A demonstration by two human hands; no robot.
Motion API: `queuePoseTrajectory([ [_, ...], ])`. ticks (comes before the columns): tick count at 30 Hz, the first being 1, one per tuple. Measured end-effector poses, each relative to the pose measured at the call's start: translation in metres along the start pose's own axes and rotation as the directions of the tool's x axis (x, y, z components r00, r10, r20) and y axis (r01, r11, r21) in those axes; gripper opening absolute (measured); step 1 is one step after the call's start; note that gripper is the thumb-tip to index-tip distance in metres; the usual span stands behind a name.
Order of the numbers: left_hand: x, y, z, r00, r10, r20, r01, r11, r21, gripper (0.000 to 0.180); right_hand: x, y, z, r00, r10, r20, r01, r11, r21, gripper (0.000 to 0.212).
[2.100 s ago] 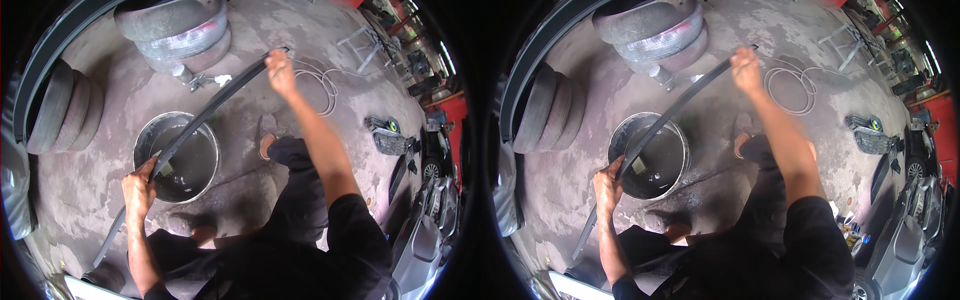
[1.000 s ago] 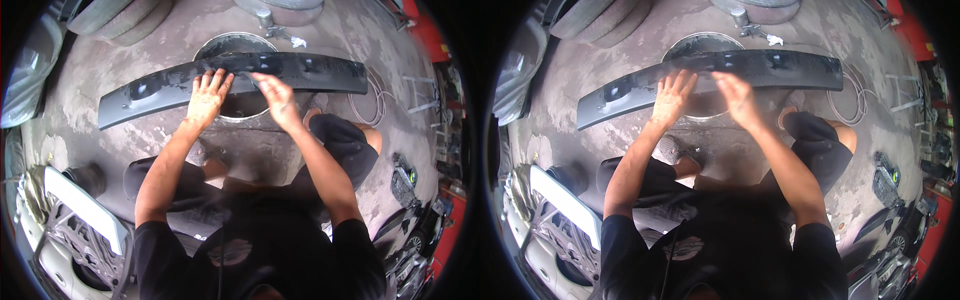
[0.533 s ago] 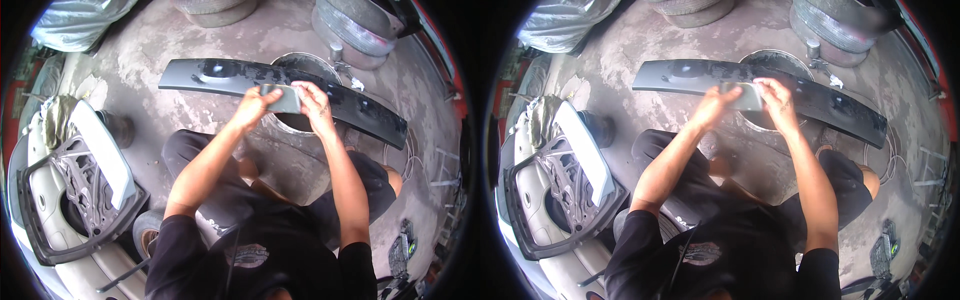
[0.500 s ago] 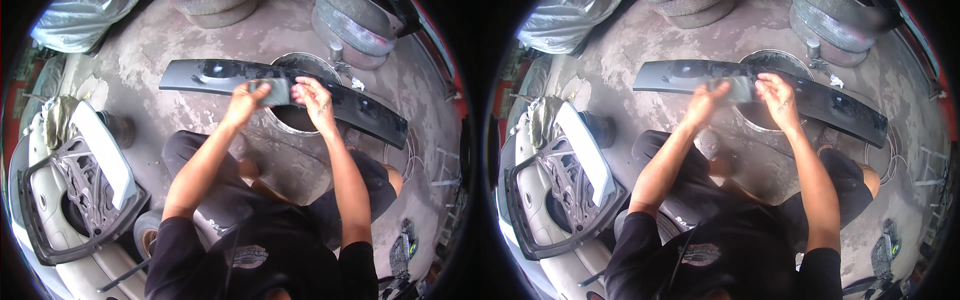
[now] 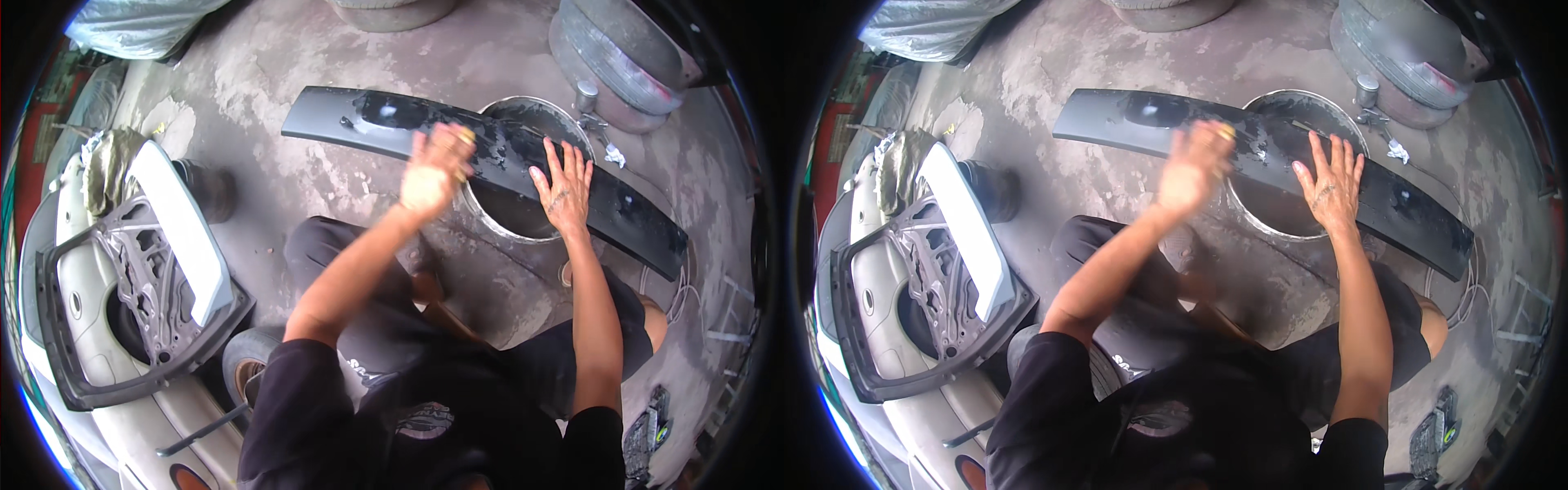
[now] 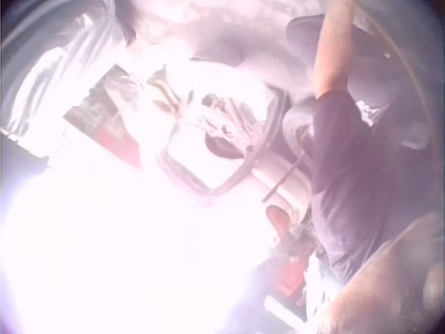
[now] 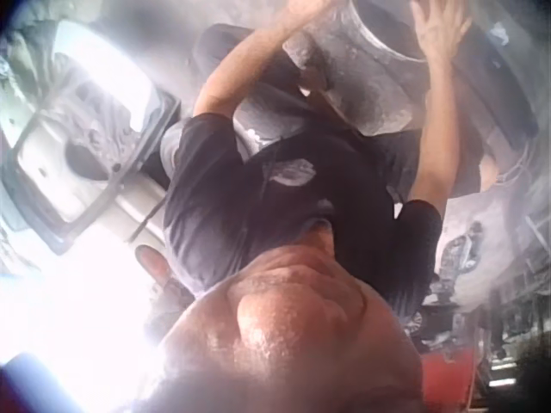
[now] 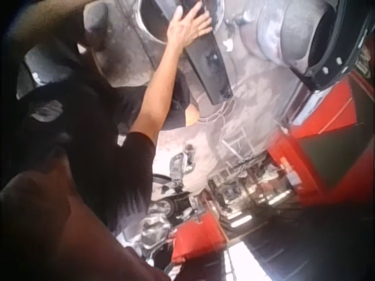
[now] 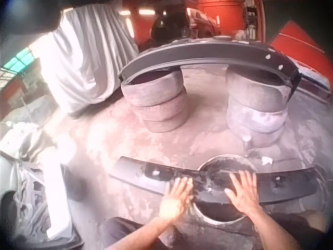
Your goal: The person sits on the floor of a garage and sands a long, curved black car part using a sanding block. They repeatedly dip the block into a bucket of water and rub it along the surface of the part to smooth it.
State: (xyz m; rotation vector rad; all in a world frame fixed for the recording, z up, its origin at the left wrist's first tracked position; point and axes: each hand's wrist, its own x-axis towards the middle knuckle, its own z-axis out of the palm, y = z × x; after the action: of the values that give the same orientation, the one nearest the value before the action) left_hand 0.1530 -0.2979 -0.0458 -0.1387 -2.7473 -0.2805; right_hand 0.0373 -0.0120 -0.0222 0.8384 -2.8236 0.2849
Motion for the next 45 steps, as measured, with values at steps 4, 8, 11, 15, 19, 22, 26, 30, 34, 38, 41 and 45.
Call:
queuePoseTrajectory([
  [4,-0.02,-0.193,-0.034,0.745,-0.666,0.034,0.655,0.741,0.149,0.05,0.002,-0.016,-0.003,1.0,-0.024,-0.015,0.024,1.0,0.011,0.068],
  [8,-0.016,-0.154,-0.001,0.872,-0.449,-0.197,0.487,0.837,0.25,0.057,0.006,-0.017,-0.001,0.999,-0.025,-0.03,0.025,1.0,0.011,0.068],
  [11,0.009,-0.046,-0.011,0.987,-0.152,0.05,0.152,0.988,-0.007,0.054,0.002,-0.003,-0.003,1.0,-0.001,-0.019,0.0,1.0,-0.017,0.068],
  [15,0.01,-0.15,-0.025,0.966,-0.238,0.105,0.236,0.971,0.034,0.051,0.002,-0.002,-0.005,1.0,-0.003,-0.028,0.004,1.0,0.021,0.068],
  [19,-0.001,-0.288,-0.047,0.765,-0.629,0.14,0.508,0.723,0.468,0.054,0.008,-0.018,-0.008,1.0,-0.016,-0.008,0.016,1.0,0.015,0.068],
  [22,0.02,-0.187,-0.013,0.886,-0.443,0.136,0.4,0.879,0.258,0.057,0.005,-0.009,-0.008,1.0,0.01,-0.017,-0.011,1.0,-0.026,0.068],
  [26,0.038,-0.186,-0.037,0.892,-0.393,0.221,0.375,0.919,0.123,0.048,0.002,-0.008,-0.012,1.0,0.026,-0.014,-0.026,0.999,-0.018,0.069],
  [30,0.019,-0.277,-0.025,0.831,-0.516,0.205,0.366,0.787,0.496,0.05,0.007,-0.02,-0.008,1.0,0.005,-0.018,-0.005,1.0,-0.008,0.069],
  [34,0.022,-0.114,-0.008,0.892,-0.448,0.058,0.448,0.894,0.025,0.062,0.004,-0.008,-0.008,0.998,0.053,-0.017,-0.054,0.996,-0.066,0.07],
  [38,-0.027,-0.215,-0.013,0.847,-0.525,-0.078,0.53,0.831,0.165,0.063,0.007,-0.016,-0.008,1.0,0.027,-0.013,-0.027,0.998,-0.056,0.07],
  [41,-0.01,-0.245,-0.045,0.572,-0.817,-0.072,0.813,0.553,0.185,0.063,0.007,-0.017,-0.003,0.999,0.028,-0.03,-0.03,0.999,-0.039,0.072],
  [45,0.008,-0.101,-0.012,0.697,-0.713,-0.077,0.71,0.701,-0.059,0.065,0.01,-0.017,-0.014,0.996,-0.014,0.09,0.021,0.997,-0.074,0.08],
])
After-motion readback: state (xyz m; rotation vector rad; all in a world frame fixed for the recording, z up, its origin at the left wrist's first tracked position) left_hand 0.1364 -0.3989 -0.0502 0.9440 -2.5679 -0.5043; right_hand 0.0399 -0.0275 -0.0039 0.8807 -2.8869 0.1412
